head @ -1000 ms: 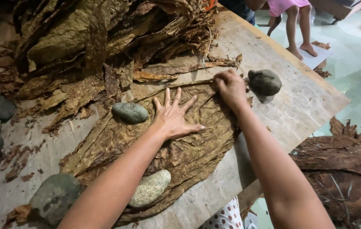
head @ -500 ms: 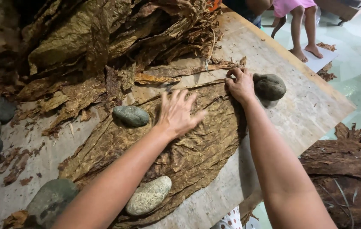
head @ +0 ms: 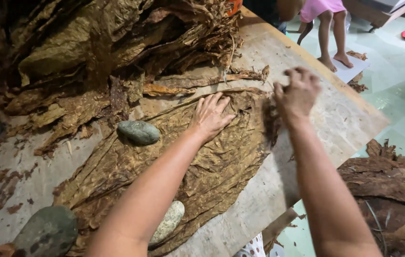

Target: Flattening and smoothing dried tobacco leaves on a wooden surface using hands and stones as weights.

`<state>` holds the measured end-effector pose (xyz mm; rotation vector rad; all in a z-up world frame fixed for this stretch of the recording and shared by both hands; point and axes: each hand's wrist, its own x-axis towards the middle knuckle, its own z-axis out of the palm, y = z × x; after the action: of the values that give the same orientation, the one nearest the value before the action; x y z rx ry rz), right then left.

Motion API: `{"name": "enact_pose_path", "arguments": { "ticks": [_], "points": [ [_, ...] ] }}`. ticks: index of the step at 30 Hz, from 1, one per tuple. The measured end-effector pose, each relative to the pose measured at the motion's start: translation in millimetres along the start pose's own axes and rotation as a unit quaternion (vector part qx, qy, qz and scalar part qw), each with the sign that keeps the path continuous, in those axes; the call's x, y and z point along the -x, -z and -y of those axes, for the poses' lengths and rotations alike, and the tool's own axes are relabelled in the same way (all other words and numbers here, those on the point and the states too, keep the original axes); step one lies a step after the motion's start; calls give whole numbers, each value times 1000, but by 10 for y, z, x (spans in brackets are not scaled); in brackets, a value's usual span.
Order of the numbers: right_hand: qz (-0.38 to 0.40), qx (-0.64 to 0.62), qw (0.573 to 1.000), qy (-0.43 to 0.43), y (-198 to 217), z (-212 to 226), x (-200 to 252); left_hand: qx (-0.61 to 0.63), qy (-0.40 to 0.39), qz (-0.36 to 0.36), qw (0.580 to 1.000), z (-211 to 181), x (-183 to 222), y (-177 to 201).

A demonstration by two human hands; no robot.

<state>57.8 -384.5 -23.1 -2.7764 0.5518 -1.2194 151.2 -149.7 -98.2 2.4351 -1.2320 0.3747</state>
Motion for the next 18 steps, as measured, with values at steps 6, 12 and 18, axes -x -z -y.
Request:
{"name": "enact_pose_path", "arguments": {
  "ticks": [6, 12, 18],
  "points": [
    [221, -7, 969, -114, 11, -382, 41, -20, -2, -7, 1000, 50, -19, -81],
    [198, -166, 963, -76, 186, 86, 54, -17, 16, 43, 999, -21, 0, 26],
    [302, -26, 952, 33, -3, 443, 81, -28, 11, 14, 999, 14, -42, -16]
  ]
}}
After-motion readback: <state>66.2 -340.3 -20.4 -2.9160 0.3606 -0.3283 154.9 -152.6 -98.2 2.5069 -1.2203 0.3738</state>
